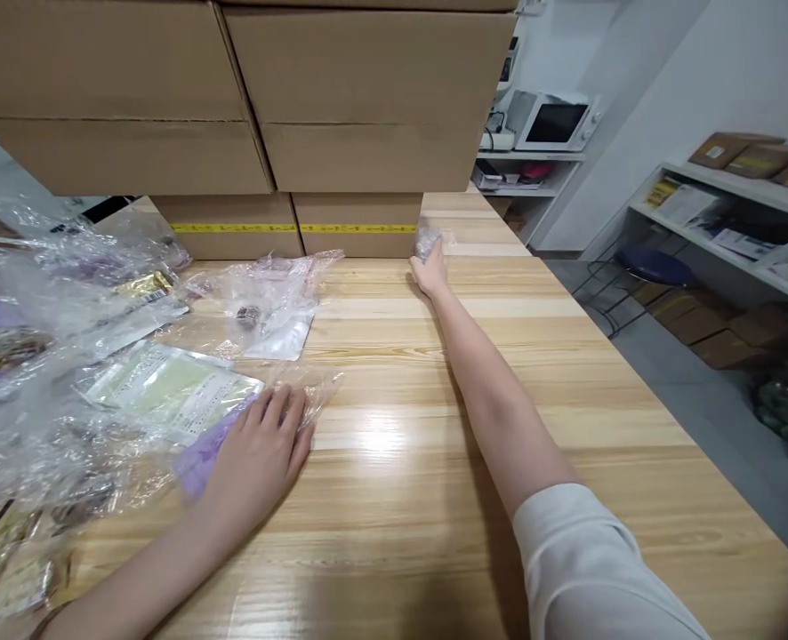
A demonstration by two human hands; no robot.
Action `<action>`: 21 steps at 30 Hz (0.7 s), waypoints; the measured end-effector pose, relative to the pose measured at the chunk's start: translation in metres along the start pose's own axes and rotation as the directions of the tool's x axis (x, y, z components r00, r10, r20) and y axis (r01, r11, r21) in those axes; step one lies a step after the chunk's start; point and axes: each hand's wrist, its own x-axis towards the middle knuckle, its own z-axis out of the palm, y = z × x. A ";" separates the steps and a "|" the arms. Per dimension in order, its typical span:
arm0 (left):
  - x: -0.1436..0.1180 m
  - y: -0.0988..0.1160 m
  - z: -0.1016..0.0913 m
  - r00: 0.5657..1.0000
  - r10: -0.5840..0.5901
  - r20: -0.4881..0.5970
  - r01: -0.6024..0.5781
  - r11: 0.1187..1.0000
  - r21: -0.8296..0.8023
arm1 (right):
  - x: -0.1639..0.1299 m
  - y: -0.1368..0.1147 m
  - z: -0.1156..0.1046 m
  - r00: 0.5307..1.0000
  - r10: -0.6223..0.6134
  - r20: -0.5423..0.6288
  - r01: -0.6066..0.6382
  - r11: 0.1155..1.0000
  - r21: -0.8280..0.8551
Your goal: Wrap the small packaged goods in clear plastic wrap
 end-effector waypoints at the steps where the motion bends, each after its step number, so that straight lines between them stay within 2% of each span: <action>1: 0.000 0.000 0.002 1.000 0.005 0.000 -0.005 1.000 -0.003 | 0.002 -0.004 0.003 0.999 -0.035 0.024 0.035 0.999 0.011; 4: -0.003 0.001 0.003 1.000 0.003 0.015 -0.003 1.000 -0.014 | -0.011 -0.004 0.005 0.988 -0.141 0.071 0.141 0.990 0.006; 8: -0.009 0.017 -0.002 0.998 0.054 0.023 -0.053 0.998 -0.036 | -0.065 0.012 -0.006 0.956 -0.262 0.130 0.258 0.965 0.046; 10: -0.012 0.031 -0.004 0.991 0.131 0.014 -0.130 0.989 -0.074 | -0.107 0.021 -0.018 0.909 -0.372 0.186 0.361 0.928 0.095; 13: -0.013 0.057 -0.008 0.964 0.264 0.022 -0.257 0.951 -0.174 | -0.175 0.029 -0.044 0.789 -0.547 0.279 0.486 0.834 0.261; 14: -0.013 0.066 -0.010 0.954 0.298 0.025 -0.286 0.934 -0.216 | -0.195 0.031 -0.054 0.752 -0.580 0.315 0.476 0.807 0.350; 15: -0.012 0.074 -0.011 0.946 0.324 0.027 -0.307 0.916 -0.260 | -0.213 0.031 -0.065 0.737 -0.585 0.340 0.423 0.790 0.444; 18: -0.008 0.097 -0.015 0.906 0.423 0.002 -0.387 0.832 -0.397 | -0.245 0.028 -0.090 0.812 -0.418 0.407 0.094 0.783 0.615; 20: -0.004 0.112 -0.016 0.839 0.542 -0.044 -0.494 0.725 -0.481 | -0.252 0.024 -0.099 0.822 -0.294 0.487 -0.090 0.777 0.623; 21: -0.002 0.119 -0.017 0.794 0.604 -0.071 -0.548 0.660 -0.514 | -0.253 0.022 -0.100 0.813 -0.262 0.519 -0.134 0.784 0.606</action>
